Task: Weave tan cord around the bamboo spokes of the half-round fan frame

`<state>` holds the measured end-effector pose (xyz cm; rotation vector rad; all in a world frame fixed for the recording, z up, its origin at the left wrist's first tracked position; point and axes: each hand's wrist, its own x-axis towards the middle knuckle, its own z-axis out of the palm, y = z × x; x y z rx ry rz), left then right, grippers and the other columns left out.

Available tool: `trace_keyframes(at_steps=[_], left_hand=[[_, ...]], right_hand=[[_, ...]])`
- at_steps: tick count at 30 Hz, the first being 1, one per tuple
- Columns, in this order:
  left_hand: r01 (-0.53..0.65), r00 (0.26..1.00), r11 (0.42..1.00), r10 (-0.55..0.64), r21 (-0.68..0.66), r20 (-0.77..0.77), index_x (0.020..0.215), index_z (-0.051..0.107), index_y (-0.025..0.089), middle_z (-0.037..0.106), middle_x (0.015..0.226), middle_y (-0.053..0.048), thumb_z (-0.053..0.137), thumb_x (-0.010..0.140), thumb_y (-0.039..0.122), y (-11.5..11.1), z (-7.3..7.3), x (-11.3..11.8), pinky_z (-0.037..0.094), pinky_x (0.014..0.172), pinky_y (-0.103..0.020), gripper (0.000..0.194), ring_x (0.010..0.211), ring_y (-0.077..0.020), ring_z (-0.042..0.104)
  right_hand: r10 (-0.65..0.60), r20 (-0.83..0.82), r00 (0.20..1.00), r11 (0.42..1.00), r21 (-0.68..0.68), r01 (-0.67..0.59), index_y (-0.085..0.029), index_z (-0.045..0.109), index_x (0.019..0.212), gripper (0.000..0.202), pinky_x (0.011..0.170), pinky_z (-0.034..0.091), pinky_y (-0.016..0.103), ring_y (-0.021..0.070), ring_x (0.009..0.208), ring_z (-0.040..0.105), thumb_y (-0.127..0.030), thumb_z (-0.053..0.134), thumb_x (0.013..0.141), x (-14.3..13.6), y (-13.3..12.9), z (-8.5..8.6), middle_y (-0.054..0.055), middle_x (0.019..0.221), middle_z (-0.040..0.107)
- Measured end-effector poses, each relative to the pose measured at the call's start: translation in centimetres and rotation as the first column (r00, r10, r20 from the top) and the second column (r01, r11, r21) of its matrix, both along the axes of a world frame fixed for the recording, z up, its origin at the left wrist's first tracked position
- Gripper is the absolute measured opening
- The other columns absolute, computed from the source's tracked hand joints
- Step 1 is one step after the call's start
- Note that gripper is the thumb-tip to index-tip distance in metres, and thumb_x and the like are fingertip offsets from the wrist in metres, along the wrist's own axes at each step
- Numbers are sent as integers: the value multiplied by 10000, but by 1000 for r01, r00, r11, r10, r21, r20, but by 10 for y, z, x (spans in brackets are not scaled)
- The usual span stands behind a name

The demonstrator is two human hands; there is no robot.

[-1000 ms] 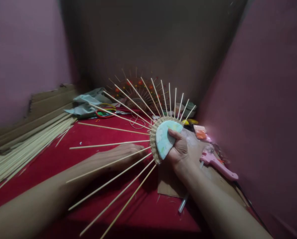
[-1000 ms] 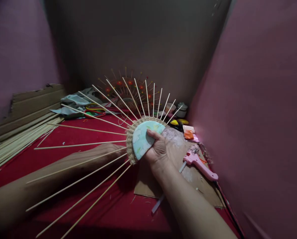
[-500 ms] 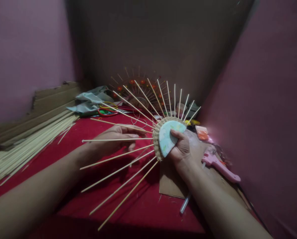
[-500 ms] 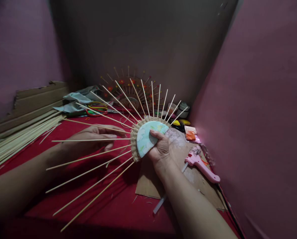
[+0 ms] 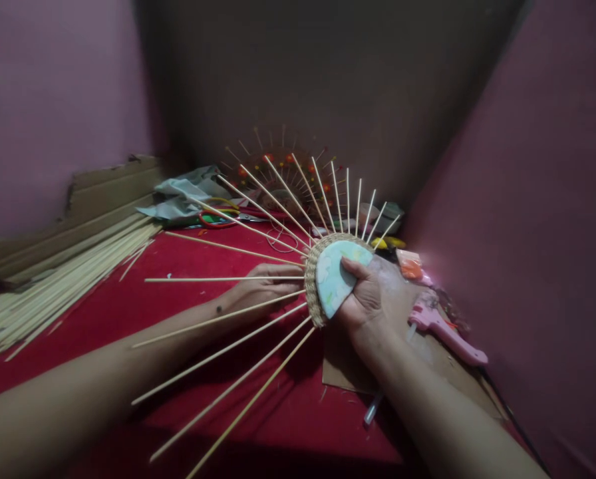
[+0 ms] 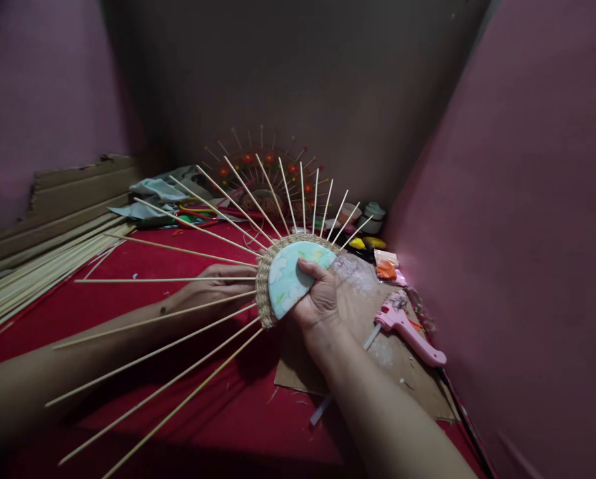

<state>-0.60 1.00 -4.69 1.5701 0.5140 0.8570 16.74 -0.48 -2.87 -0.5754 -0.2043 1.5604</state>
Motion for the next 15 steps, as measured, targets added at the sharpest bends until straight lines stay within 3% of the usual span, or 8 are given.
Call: trace_keyframes(at_steps=[5, 8, 12, 15], left_hand=[[-107, 988, 969, 129, 221, -89, 1089, 650, 213, 668, 1082, -90, 632, 761, 318, 3, -6, 1, 477, 882, -393, 345, 1048, -253, 587], [-121, 985, 955, 149, 270, -86, 1134, 631, 211, 642, 1142, -94, 621, 773, 291, 7, -4, -4, 458, 904, -388, 369, 1067, -251, 574], [-146, 989, 983, 144, 116, 30, 1118, 634, 180, 658, 1100, -101, 626, 769, 233, 8, 2, -5, 478, 846, -355, 353, 965, -233, 613], [-103, 994, 995, 103, -10, 27, 1053, 659, 160, 678, 1034, -88, 606, 788, 227, 4, 9, -1, 489, 787, -331, 279, 862, -203, 627]], right_hand=[[9, 40, 999, 1000, -12, -8, -172, 626, 764, 179, 848, 509, 461, 196, 763, 663, -47, 558, 655, -5, -1, -3, 18, 673, 698], [53, 36, 998, 998, 17, -53, -163, 630, 781, 174, 857, 509, 373, 141, 682, 650, -47, 583, 660, -11, -4, -5, 8, 696, 705], [220, 55, 974, 962, 151, -226, -163, 636, 888, 295, 834, 500, 283, 121, 716, 646, -33, 618, 624, -20, -11, -8, -2, 751, 712], [231, 45, 972, 958, 165, -236, -179, 632, 862, 308, 780, 510, 269, 119, 692, 641, -12, 608, 603, -20, -11, -8, -22, 709, 701]])
